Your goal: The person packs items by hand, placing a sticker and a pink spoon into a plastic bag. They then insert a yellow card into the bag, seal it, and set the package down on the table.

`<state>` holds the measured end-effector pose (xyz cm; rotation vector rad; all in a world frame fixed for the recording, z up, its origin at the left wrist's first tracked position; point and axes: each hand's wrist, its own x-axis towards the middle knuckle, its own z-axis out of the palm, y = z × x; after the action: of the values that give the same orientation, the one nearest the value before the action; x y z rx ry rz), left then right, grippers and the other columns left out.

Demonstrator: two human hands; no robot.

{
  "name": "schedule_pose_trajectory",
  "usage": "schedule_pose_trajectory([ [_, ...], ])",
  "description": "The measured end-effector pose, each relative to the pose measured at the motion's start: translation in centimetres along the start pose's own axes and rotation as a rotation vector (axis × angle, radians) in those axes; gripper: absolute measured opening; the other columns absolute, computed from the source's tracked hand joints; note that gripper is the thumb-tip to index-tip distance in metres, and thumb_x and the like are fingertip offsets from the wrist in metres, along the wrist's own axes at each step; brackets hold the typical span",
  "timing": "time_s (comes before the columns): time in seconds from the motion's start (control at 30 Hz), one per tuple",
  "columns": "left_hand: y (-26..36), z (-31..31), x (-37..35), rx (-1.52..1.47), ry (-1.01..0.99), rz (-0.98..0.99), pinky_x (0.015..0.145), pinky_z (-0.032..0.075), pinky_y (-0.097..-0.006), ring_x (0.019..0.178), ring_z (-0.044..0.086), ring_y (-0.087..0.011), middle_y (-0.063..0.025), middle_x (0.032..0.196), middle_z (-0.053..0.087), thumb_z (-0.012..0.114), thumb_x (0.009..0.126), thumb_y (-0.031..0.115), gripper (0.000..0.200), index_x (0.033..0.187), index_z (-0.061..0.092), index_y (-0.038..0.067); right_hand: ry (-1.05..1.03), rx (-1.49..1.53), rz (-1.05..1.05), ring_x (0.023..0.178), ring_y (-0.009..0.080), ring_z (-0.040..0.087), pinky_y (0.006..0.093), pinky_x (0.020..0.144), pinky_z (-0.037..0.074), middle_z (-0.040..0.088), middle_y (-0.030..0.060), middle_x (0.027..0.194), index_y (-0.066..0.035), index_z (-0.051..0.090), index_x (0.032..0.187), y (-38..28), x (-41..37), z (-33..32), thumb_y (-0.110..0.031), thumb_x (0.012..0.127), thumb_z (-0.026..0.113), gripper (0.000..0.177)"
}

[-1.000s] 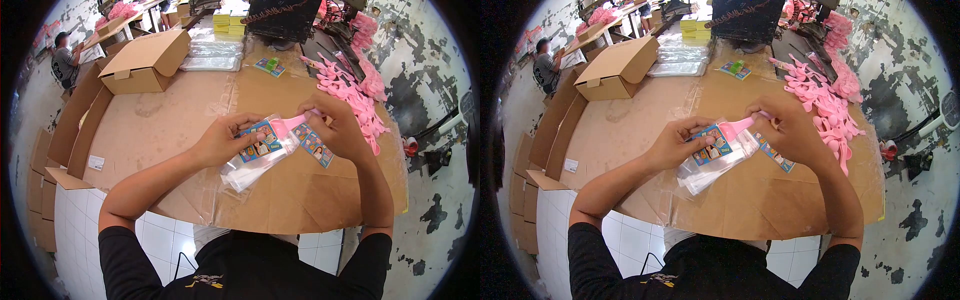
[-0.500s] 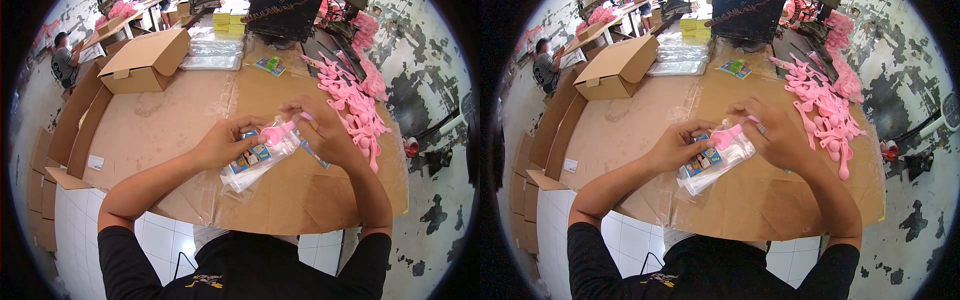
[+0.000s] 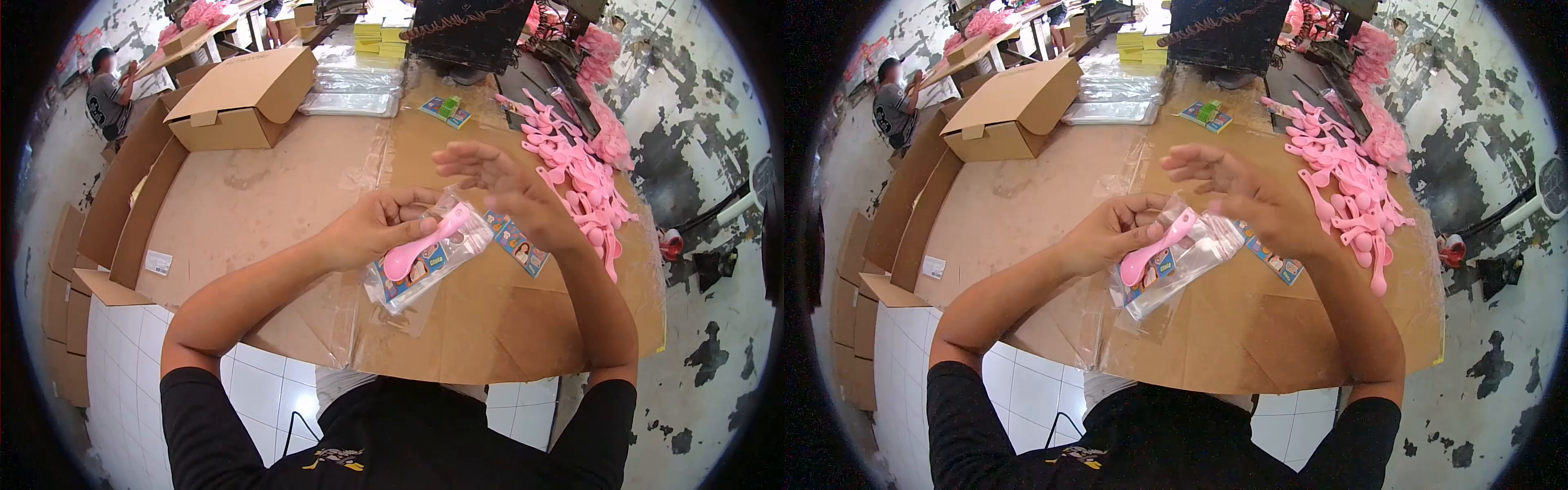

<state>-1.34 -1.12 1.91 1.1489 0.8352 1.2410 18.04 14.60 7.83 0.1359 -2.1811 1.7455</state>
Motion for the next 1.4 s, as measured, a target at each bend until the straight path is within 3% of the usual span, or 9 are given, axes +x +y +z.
schedule_pose_trajectory([
  [0.2,-0.2,-0.4,0.0,0.033,-0.136,0.011,0.094,0.051,-0.0274,0.111,0.065,-0.0124,-0.0097,0.124,0.069,0.063,0.103,0.025,0.048,0.141,0.050,0.000,-0.065,-0.605,-0.030,0.102,0.0206,0.067,0.0334,0.089,0.052,0.070,0.0086,0.103,-0.001,0.069,0.102,-3.7,0.1,2.0,0.005,0.089,0.065,0.015],
  [0.3,0.1,-0.1,-0.2,0.049,-0.081,0.063,0.096,0.051,-0.0280,0.114,0.063,-0.0124,-0.0097,0.131,0.065,0.059,0.105,0.024,0.047,0.143,0.048,-0.001,0.111,-0.694,-0.152,0.094,0.0206,0.068,0.0336,0.083,0.053,0.070,0.0086,0.097,-0.002,0.069,0.095,-5.2,0.4,2.5,0.003,0.090,0.067,0.008],
  [0.4,0.8,0.5,-0.1,0.078,0.055,0.115,0.100,0.050,-0.0292,0.119,0.061,-0.0139,-0.0109,0.138,0.059,0.057,0.106,0.023,0.047,0.145,0.046,-0.001,0.197,-0.780,-0.336,0.092,0.0208,0.067,0.0336,0.082,0.053,0.070,0.0078,0.096,-0.001,0.068,0.094,-6.1,1.2,2.5,0.001,0.090,0.068,0.005],
  [0.5,0.5,0.4,0.0,0.135,0.115,0.176,0.105,0.047,-0.0314,0.125,0.058,-0.0164,-0.0115,0.142,0.056,0.056,0.105,0.018,0.046,0.146,0.045,-0.001,0.136,-0.875,-0.251,0.089,0.0202,0.066,0.0326,0.081,0.052,0.070,0.0081,0.096,-0.001,0.068,0.094,-6.1,1.2,2.4,0.001,0.091,0.067,0.004],
  [0.6,-0.6,0.3,0.2,0.294,0.123,0.333,0.109,0.044,-0.0339,0.129,0.056,-0.0193,-0.0116,0.141,0.056,0.057,0.102,0.012,0.047,0.145,0.045,-0.002,0.351,-0.919,-0.389,0.084,0.0236,0.066,0.0335,0.077,0.050,0.068,0.0094,0.092,-0.002,0.068,0.095,-5.2,1.9,2.7,-0.004,0.090,0.070,0.006],
  [0.73,0.3,2.0,-0.5,0.528,0.212,0.400,0.113,0.041,-0.0371,0.132,0.054,-0.0226,-0.0134,0.138,0.058,0.063,0.100,0.013,0.051,0.145,0.045,-0.002,0.359,-0.876,-0.159,0.082,0.0176,0.065,0.0305,0.070,0.048,0.069,0.0065,0.090,-0.002,0.070,0.098,-6.2,1.4,3.5,-0.005,0.091,0.070,0.008],
  [1.0,1.2,2.0,-0.4,0.216,0.207,0.377,0.096,0.055,-0.0300,0.109,0.068,-0.0169,-0.0160,0.119,0.069,0.059,0.102,0.005,0.035,0.136,0.053,-0.002,0.421,-0.666,-0.108,0.081,0.0164,0.065,0.0269,0.064,0.047,0.069,0.0067,0.091,-0.002,0.070,0.103,-4.8,1.3,3.8,-0.003,0.090,0.070,0.013],
  [1.1,1.1,2.0,-0.5,0.230,0.270,0.363,0.090,0.057,-0.0287,0.101,0.070,-0.0158,-0.0161,0.110,0.072,0.060,0.101,0.003,0.034,0.134,0.055,-0.003,0.437,-1.067,-0.429,0.085,0.0230,0.065,0.0310,0.069,0.049,0.066,0.0083,0.095,-0.004,0.069,0.102,-4.3,1.8,3.9,-0.002,0.087,0.071,0.015],
  [1.4,0.7,2.2,-0.8,0.384,0.307,0.388,0.079,0.057,-0.0241,0.090,0.071,-0.0109,-0.0127,0.103,0.074,0.066,0.096,0.003,0.041,0.135,0.056,-0.006,0.259,-1.557,-0.530,0.102,0.0241,0.062,0.0389,0.086,0.046,0.064,0.0060,0.103,-0.006,0.069,0.095,-3.0,2.0,4.9,-0.008,0.076,0.075,0.020],
])
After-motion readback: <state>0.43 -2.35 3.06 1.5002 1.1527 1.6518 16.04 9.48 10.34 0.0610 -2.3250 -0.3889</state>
